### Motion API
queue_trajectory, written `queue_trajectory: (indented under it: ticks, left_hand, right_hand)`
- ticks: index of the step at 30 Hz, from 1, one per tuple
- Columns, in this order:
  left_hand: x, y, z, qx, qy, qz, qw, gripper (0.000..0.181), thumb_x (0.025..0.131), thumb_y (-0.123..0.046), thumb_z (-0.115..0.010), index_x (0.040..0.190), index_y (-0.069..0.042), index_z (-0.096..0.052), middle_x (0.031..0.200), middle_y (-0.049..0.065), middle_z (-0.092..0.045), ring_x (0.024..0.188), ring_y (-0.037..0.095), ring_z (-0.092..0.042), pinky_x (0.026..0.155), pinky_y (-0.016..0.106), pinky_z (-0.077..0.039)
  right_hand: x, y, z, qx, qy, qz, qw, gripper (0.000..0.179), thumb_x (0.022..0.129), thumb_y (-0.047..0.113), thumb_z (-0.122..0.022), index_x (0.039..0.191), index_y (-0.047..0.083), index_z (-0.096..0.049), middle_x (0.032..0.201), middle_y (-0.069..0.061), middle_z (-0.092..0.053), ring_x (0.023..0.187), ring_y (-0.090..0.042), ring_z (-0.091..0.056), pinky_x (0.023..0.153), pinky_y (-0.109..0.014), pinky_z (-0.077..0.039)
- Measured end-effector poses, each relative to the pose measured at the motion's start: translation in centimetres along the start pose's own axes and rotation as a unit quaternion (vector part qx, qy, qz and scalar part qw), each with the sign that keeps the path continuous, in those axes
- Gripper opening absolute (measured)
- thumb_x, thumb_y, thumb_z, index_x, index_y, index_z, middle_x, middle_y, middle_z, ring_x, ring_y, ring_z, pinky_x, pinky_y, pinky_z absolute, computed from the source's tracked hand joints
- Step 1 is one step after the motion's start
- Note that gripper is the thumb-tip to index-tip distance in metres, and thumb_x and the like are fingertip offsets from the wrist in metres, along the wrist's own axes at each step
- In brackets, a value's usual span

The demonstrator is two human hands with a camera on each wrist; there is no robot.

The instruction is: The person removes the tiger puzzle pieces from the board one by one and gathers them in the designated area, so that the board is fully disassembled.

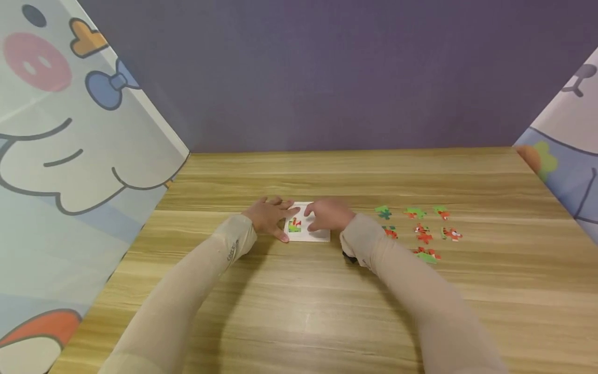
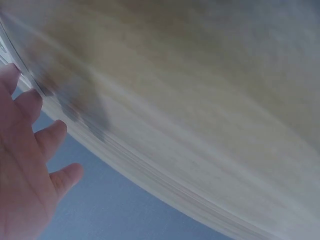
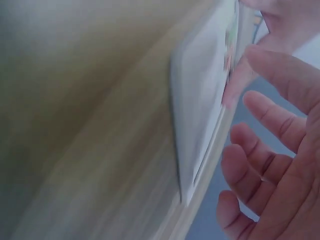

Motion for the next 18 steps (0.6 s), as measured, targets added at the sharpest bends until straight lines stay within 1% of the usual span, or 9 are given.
queue_trajectory:
  ticks: [3,6,10,12,15,18]
  left_hand:
    - [0.1,0.0,0.0,0.005,-0.002,0.001,1.0,0.099,0.075,-0.072,-0.053,0.153,-0.031,-0.007,0.157,-0.003,-0.003,0.143,0.028,-0.008,0.111,0.052,-0.01]
    - [0.0,0.0,0.0,0.004,-0.005,0.0,1.0,0.099,0.075,-0.072,-0.054,0.153,-0.031,-0.008,0.157,-0.003,-0.003,0.143,0.028,-0.009,0.111,0.052,-0.01]
    - [0.0,0.0,0.1,-0.001,-0.005,-0.001,1.0,0.099,0.075,-0.072,-0.054,0.153,-0.03,-0.009,0.157,-0.003,-0.003,0.143,0.028,-0.008,0.112,0.052,-0.009]
    - [0.1,0.0,0.1,-0.003,-0.003,0.001,1.0,0.099,0.074,-0.072,-0.055,0.153,-0.03,-0.01,0.157,-0.004,-0.002,0.143,0.028,-0.008,0.112,0.052,-0.009]
    - [0.2,0.1,-0.1,-0.007,0.003,0.006,1.0,0.099,0.073,-0.071,-0.056,0.152,-0.032,-0.011,0.157,-0.005,-0.002,0.143,0.027,-0.007,0.112,0.052,-0.008]
    - [0.3,0.2,-0.2,-0.014,0.009,0.011,0.9998,0.099,0.073,-0.071,-0.056,0.152,-0.033,-0.011,0.157,-0.006,-0.001,0.143,0.027,-0.006,0.112,0.052,-0.007]
  right_hand:
    - [0.7,0.7,-0.6,-0.027,0.004,0.001,0.9996,0.044,0.08,0.021,-0.076,0.117,0.003,-0.065,0.093,-0.006,-0.065,0.077,-0.016,-0.057,0.072,-0.034,-0.05]
    - [1.4,0.9,-1.1,-0.042,0.014,-0.013,0.9989,0.048,0.079,0.024,-0.077,0.121,0.004,-0.064,0.097,-0.006,-0.065,0.076,-0.015,-0.056,0.069,-0.033,-0.05]
    - [1.8,0.9,-1.7,-0.034,0.025,-0.041,0.9983,0.049,0.079,0.025,-0.077,0.121,0.005,-0.064,0.108,-0.009,-0.065,0.085,-0.018,-0.059,0.074,-0.038,-0.051]
    - [1.9,0.9,-1.9,-0.029,0.025,-0.052,0.9979,0.049,0.079,0.025,-0.077,0.122,0.006,-0.064,0.112,-0.01,-0.064,0.094,-0.021,-0.06,0.078,-0.042,-0.051]
    - [2.0,1.0,-1.8,-0.026,0.019,-0.058,0.9978,0.049,0.078,0.024,-0.077,0.122,0.008,-0.064,0.111,-0.007,-0.064,0.098,-0.023,-0.061,0.081,-0.046,-0.05]
    - [2.1,1.2,-1.9,-0.024,0.019,-0.059,0.9978,0.049,0.078,0.024,-0.077,0.123,0.009,-0.064,0.111,-0.006,-0.065,0.099,-0.024,-0.061,0.082,-0.047,-0.05]
Point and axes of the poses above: each hand's wrist, its own x-axis towards the middle knuckle, its own z-axis out of the back of the hand, y = z × x, the point moved 10 cm from there along x, towards the middle knuckle
